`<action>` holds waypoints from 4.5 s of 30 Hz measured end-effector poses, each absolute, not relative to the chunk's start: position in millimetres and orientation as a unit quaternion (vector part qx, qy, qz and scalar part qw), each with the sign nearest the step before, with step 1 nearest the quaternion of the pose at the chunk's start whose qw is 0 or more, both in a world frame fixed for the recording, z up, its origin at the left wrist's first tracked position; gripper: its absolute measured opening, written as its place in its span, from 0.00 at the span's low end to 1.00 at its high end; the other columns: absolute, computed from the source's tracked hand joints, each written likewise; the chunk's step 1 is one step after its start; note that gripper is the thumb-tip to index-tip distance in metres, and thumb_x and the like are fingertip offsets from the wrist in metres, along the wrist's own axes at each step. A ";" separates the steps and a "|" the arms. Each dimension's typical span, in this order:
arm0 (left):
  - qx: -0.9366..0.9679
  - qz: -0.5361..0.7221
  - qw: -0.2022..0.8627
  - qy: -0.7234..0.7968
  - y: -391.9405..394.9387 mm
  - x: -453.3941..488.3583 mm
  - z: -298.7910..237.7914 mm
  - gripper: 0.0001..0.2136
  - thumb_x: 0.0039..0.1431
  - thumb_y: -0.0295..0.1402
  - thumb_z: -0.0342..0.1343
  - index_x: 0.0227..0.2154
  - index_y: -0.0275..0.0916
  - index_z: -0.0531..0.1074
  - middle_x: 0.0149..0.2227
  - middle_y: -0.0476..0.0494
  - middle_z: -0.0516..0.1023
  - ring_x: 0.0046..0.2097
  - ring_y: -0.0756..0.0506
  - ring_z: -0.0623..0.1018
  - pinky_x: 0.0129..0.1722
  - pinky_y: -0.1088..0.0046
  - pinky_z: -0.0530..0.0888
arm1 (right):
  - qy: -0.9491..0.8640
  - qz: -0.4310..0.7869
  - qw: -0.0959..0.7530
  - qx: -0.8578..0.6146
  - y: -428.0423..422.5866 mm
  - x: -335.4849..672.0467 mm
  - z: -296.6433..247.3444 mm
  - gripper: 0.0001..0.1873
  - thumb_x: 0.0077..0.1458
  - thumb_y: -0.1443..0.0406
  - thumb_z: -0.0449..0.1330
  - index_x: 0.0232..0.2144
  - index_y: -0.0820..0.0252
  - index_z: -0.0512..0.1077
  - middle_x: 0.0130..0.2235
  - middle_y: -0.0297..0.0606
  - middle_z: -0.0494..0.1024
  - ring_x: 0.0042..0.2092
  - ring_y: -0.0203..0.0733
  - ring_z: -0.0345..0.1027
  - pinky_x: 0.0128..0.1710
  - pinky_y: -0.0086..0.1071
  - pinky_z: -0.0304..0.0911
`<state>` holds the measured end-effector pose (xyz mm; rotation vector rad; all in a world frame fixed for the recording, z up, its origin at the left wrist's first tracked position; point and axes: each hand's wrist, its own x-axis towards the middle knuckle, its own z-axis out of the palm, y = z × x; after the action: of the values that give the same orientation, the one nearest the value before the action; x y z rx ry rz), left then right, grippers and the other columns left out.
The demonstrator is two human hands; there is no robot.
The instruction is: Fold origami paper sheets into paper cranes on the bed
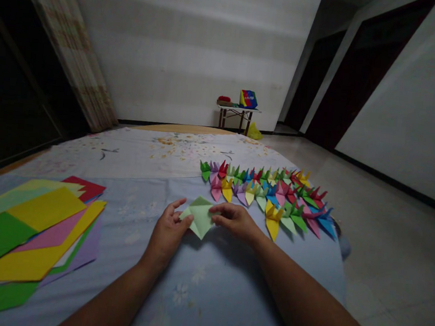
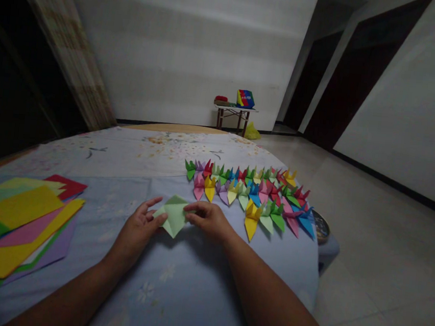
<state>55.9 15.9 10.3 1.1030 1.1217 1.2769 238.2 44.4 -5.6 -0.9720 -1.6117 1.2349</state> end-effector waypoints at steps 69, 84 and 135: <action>0.531 0.433 0.522 0.508 8.5 60.9 12.7 0.14 0.46 0.41 0.57 0.33 0.36 0.68 0.25 0.50 0.74 0.27 0.48 0.72 0.26 0.75 0.67 | -0.742 0.272 0.436 -0.431 29.4 228.8 6.1 0.04 0.51 0.65 0.56 0.30 0.60 0.67 0.26 0.31 0.69 0.28 0.32 0.62 0.28 0.25 0.58; 0.575 0.480 0.458 0.479 10.4 62.6 1.9 0.18 0.46 0.34 0.57 0.42 0.37 0.67 0.32 0.47 0.75 0.33 0.47 0.75 0.31 0.73 0.70 | -0.751 0.231 0.397 -0.475 31.4 230.7 3.7 0.08 0.45 0.72 0.58 0.30 0.61 0.74 0.23 0.29 0.71 0.24 0.30 0.60 0.27 0.23 0.55; 0.383 0.481 0.631 0.473 21.7 57.4 1.5 0.19 0.44 0.43 0.61 0.35 0.32 0.72 0.21 0.47 0.75 0.21 0.49 0.72 0.21 0.77 0.66 | -0.689 0.462 0.396 -0.393 39.7 230.7 -6.4 0.15 0.51 0.59 0.58 0.39 0.62 0.72 0.34 0.37 0.73 0.32 0.34 0.65 0.34 0.28 0.62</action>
<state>57.4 21.7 1.5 0.8766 1.0838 1.1023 230.7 39.7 -6.4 -0.9964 -1.7471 1.1709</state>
